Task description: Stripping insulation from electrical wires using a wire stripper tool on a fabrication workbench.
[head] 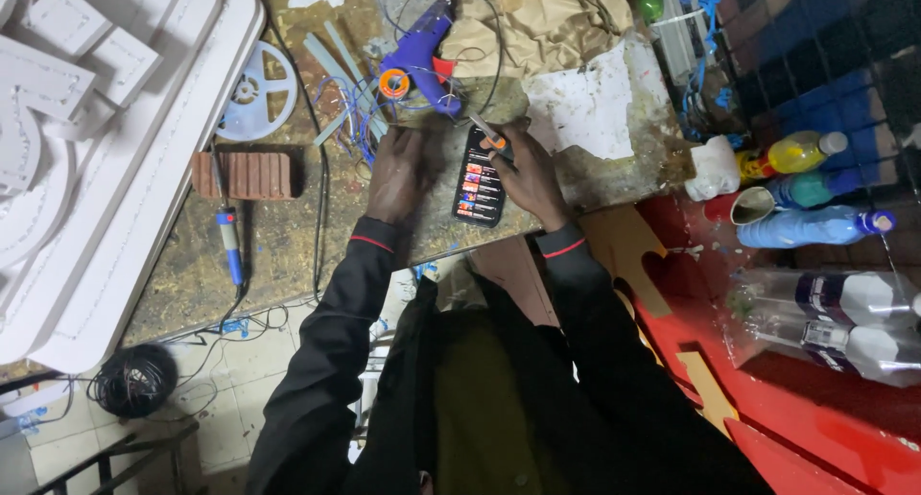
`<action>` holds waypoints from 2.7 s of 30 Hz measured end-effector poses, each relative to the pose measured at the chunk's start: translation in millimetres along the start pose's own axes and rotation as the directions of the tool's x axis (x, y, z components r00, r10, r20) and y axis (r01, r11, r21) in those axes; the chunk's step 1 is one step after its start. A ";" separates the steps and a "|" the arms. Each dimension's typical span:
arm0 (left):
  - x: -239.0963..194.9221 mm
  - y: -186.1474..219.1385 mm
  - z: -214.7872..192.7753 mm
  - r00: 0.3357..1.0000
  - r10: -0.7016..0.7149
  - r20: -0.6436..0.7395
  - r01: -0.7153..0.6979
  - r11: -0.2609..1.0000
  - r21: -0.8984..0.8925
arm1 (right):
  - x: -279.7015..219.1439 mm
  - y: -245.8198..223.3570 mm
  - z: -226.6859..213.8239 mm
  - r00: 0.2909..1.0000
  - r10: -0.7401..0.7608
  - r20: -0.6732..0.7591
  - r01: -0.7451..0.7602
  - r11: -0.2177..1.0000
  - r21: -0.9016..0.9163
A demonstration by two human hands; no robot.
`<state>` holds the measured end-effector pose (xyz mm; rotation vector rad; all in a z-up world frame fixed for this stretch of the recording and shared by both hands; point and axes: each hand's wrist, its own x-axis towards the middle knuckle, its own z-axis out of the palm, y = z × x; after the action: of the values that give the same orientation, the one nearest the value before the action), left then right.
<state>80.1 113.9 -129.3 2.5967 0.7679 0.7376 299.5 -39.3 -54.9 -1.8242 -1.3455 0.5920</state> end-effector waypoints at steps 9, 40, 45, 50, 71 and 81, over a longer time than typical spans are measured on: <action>-31.0 -50.8 -54.2 0.912 -0.169 -0.373 0.143 0.985 -0.096 | 16.6 -8.0 42.0 0.996 -0.072 0.045 0.070 0.997 0.041; 83.3 -143.7 -39.7 0.955 -0.297 0.021 0.298 0.950 -0.099 | 27.9 -64.9 134.2 0.968 0.206 -0.145 -0.140 0.917 0.373; 64.3 -92.8 -134.3 0.922 -0.382 -0.063 0.245 0.702 -0.669 | 49.3 -62.0 137.9 0.973 0.164 -0.164 -0.053 0.844 0.534; 40.2 -58.2 -171.1 0.883 -0.467 0.044 0.222 0.332 -0.917 | 70.1 -94.8 133.1 0.987 0.068 -0.147 0.042 0.767 0.641; -34.9 -43.8 -140.5 0.740 -0.630 -0.236 -0.310 -0.008 -0.951 | 82.0 -75.1 169.9 0.945 -0.326 -0.010 0.272 0.770 0.577; -53.2 -41.4 -177.9 0.703 -0.659 -0.268 -0.270 0.101 -0.957 | 91.0 -64.9 175.7 0.926 -0.362 -0.107 0.373 0.833 0.409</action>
<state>-75.1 145.4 -23.9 0.8021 0.4587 1.4656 161.1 109.9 -99.2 -1.1791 -1.3777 0.5933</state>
